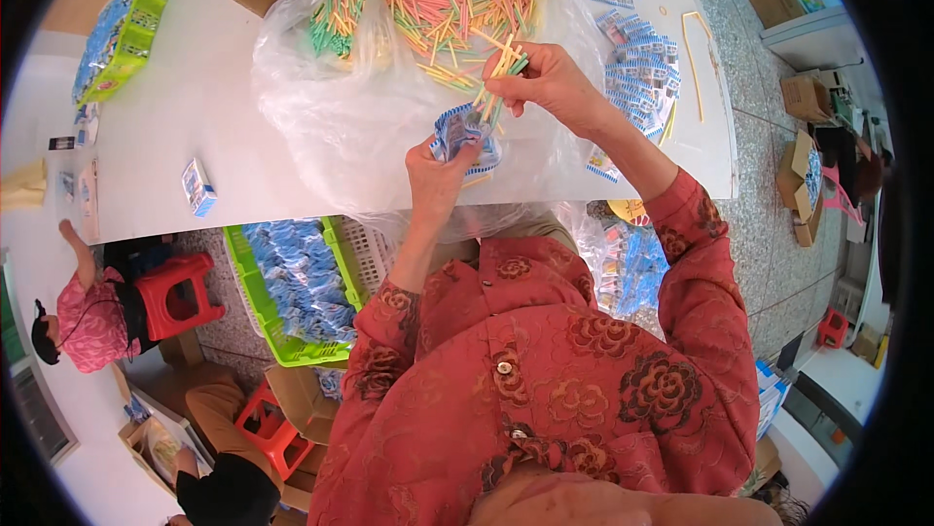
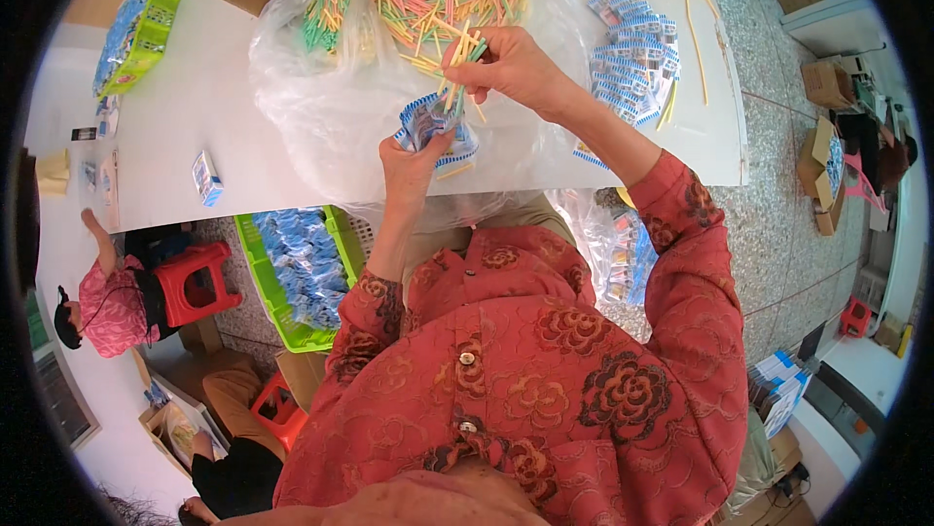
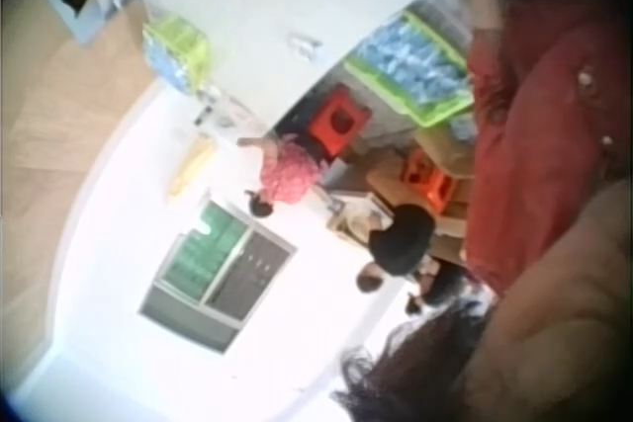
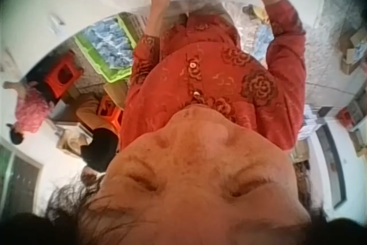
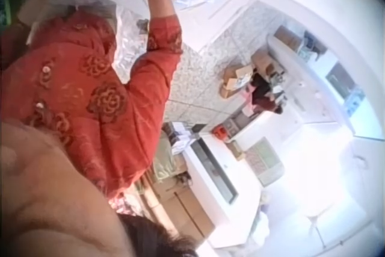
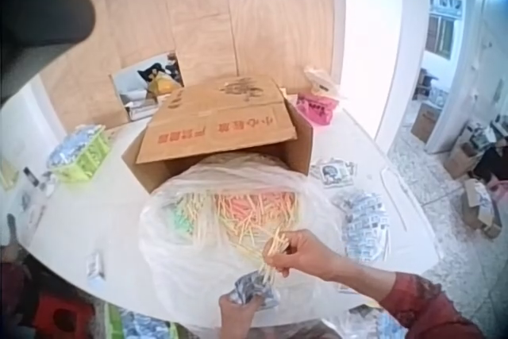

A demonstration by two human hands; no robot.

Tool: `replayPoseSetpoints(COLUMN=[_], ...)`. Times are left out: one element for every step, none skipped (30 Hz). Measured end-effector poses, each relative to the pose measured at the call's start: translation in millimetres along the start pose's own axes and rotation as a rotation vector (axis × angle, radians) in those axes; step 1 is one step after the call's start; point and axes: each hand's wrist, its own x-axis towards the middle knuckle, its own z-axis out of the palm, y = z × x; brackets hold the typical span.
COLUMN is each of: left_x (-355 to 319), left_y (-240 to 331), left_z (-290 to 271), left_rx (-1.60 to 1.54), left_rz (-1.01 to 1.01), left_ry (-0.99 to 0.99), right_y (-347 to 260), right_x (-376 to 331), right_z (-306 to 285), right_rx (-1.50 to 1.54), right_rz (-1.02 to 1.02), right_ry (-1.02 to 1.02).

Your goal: The person is packing small yellow and pink plastic sticks into individual blue plastic bags at a workbench.

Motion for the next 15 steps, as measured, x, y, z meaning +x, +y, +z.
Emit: replayPoseSetpoints(left_x=[-0.2,-0.6,-1.1,-1.6,-2.0,-2.0,-1.8,-1.7,-1.6,-1.5,-1.4,-1.4,-1.6,-1.5,-1.4], left_y=[0.1,0.7,1.6,2.8,3.7,2.9,1.4,0.5,-0.4,-1.3,-1.9,-2.1,-2.3,-2.2,-2.1], left_z=[-0.3,-0.1,0.3,1.1,1.3,0.6,-0.5,-1.3,-0.6,1.0,2.2,2.5,2.8,3.1,3.8], left_rx=[-0.001,-0.002,-0.002,-0.008,-0.015,-0.014,0.016,0.046,0.047,0.029,0.012,0.012,0.04,0.069,0.07], left_rz=[0.001,0.001,0.0,0.009,0.017,0.016,0.028,0.041,0.04,0.061,0.082,0.081,0.094,0.107,0.106], left_ry=[-0.002,-0.005,-0.005,-0.005,-0.004,-0.005,-0.008,-0.009,-0.008,0.006,0.019,0.018,0.026,0.033,0.03], right_y=[-0.4,-0.5,0.2,1.2,1.8,1.5,0.7,0.2,0.3,0.4,0.8,1.0,0.9,0.6,-0.1], right_x=[-0.2,-0.5,0.2,1.5,2.3,2.1,1.9,1.9,1.6,1.0,0.4,0.2,0.2,0.0,-0.5], right_z=[1.4,2.0,1.5,0.4,0.0,0.2,0.2,0.5,1.3,2.4,2.7,2.3,1.6,1.0,1.2], right_rx=[-0.014,-0.028,-0.027,-0.033,-0.038,-0.037,-0.031,-0.025,-0.025,-0.023,-0.022,-0.021,-0.024,-0.026,-0.025], right_rz=[-0.004,-0.007,-0.007,-0.017,-0.028,-0.027,-0.021,-0.016,-0.015,-0.022,-0.029,-0.028,-0.031,-0.034,-0.033], right_ry=[0.012,0.024,0.025,0.036,0.047,0.049,0.049,0.048,0.048,0.048,0.05,0.052,0.055,0.059,0.062])
